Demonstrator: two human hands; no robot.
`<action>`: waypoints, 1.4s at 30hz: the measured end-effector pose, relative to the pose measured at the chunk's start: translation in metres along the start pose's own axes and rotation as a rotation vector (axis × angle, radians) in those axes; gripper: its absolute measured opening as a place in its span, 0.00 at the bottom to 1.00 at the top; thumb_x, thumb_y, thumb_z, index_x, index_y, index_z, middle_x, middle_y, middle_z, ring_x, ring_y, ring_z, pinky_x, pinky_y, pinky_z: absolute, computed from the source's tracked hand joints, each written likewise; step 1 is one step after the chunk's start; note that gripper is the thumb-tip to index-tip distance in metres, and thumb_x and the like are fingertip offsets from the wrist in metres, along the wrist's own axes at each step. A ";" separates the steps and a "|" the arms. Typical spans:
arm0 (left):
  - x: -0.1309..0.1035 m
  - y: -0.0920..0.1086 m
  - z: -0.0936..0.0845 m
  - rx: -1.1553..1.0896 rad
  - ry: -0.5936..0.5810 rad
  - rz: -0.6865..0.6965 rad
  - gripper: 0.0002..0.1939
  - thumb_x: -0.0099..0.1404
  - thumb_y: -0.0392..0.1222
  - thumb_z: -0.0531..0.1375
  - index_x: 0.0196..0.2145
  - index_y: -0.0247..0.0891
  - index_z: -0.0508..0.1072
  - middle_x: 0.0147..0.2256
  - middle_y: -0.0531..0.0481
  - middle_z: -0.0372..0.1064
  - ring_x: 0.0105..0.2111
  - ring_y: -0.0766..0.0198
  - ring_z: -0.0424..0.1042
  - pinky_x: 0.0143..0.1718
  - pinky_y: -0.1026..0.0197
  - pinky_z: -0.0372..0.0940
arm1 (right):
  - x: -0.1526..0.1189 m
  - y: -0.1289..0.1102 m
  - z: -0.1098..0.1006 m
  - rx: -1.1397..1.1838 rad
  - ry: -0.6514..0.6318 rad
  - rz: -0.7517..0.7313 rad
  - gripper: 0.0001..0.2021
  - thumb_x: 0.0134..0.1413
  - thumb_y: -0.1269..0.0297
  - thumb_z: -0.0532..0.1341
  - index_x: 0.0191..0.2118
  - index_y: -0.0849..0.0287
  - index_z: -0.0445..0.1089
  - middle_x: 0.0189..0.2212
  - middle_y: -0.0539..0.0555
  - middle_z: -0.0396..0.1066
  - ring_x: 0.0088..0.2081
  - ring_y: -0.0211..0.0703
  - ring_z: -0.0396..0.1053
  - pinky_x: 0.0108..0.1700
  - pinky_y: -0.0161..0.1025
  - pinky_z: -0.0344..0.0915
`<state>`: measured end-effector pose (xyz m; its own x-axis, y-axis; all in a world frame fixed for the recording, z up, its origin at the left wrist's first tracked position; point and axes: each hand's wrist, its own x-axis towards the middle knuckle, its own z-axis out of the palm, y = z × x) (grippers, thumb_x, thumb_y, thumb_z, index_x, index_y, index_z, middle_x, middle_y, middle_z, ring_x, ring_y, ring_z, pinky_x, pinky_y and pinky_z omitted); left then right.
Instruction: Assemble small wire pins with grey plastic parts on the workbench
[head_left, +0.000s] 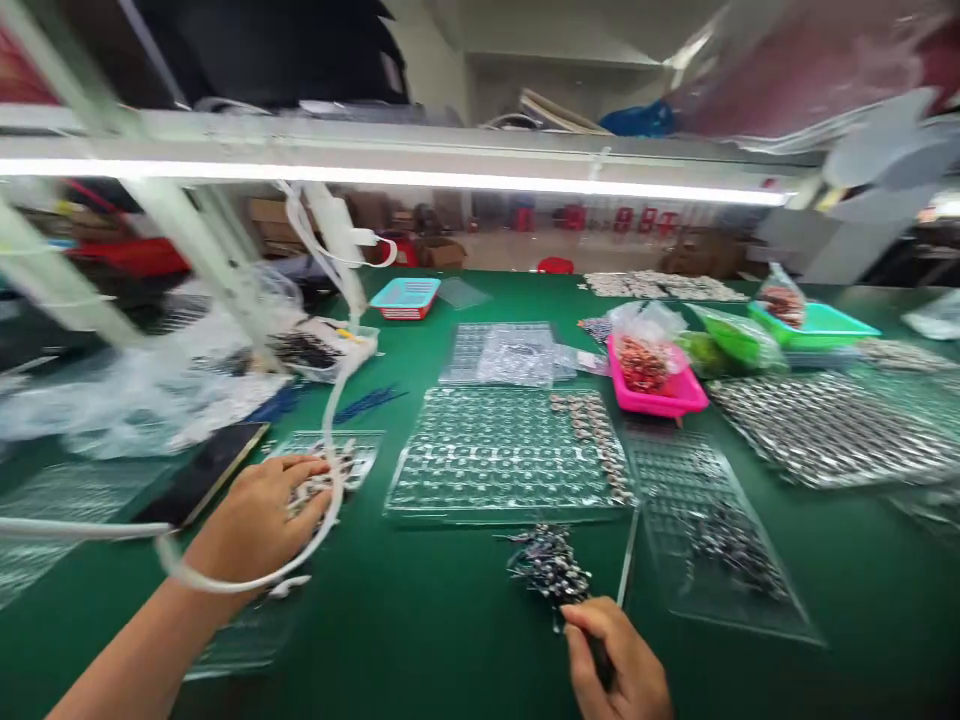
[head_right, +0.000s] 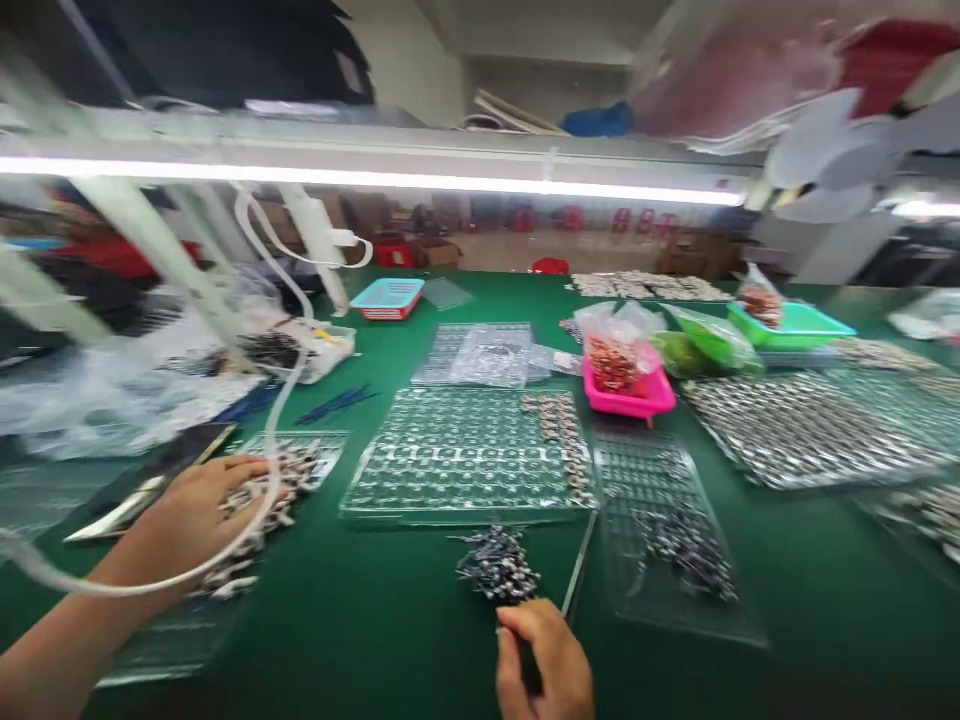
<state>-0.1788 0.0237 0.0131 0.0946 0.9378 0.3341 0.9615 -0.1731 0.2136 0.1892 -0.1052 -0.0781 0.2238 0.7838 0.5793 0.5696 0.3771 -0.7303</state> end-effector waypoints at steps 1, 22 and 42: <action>0.008 0.018 0.010 -0.045 0.006 0.091 0.19 0.64 0.52 0.56 0.44 0.39 0.77 0.46 0.38 0.75 0.49 0.42 0.72 0.55 0.41 0.64 | 0.000 -0.001 0.000 0.001 -0.009 -0.006 0.05 0.61 0.65 0.60 0.38 0.53 0.74 0.32 0.53 0.77 0.35 0.42 0.77 0.41 0.35 0.72; 0.158 0.288 0.160 -0.160 -0.647 0.141 0.16 0.70 0.45 0.60 0.53 0.36 0.70 0.51 0.43 0.69 0.46 0.55 0.73 0.46 0.49 0.71 | 0.003 -0.004 0.001 0.025 -0.002 -0.042 0.09 0.57 0.75 0.57 0.39 0.54 0.70 0.29 0.49 0.73 0.30 0.38 0.73 0.35 0.35 0.70; 0.012 0.215 0.047 -0.832 -0.519 0.145 0.15 0.68 0.47 0.54 0.48 0.37 0.70 0.35 0.48 0.76 0.35 0.60 0.75 0.37 0.60 0.69 | 0.015 -0.013 -0.022 0.086 -0.111 0.012 0.08 0.61 0.73 0.56 0.39 0.56 0.71 0.29 0.50 0.72 0.29 0.37 0.72 0.32 0.33 0.69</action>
<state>0.0409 0.0119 0.0202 0.4894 0.8721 0.0070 0.4624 -0.2663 0.8457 0.2029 -0.1095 -0.0518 0.1384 0.8367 0.5300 0.4967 0.4043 -0.7680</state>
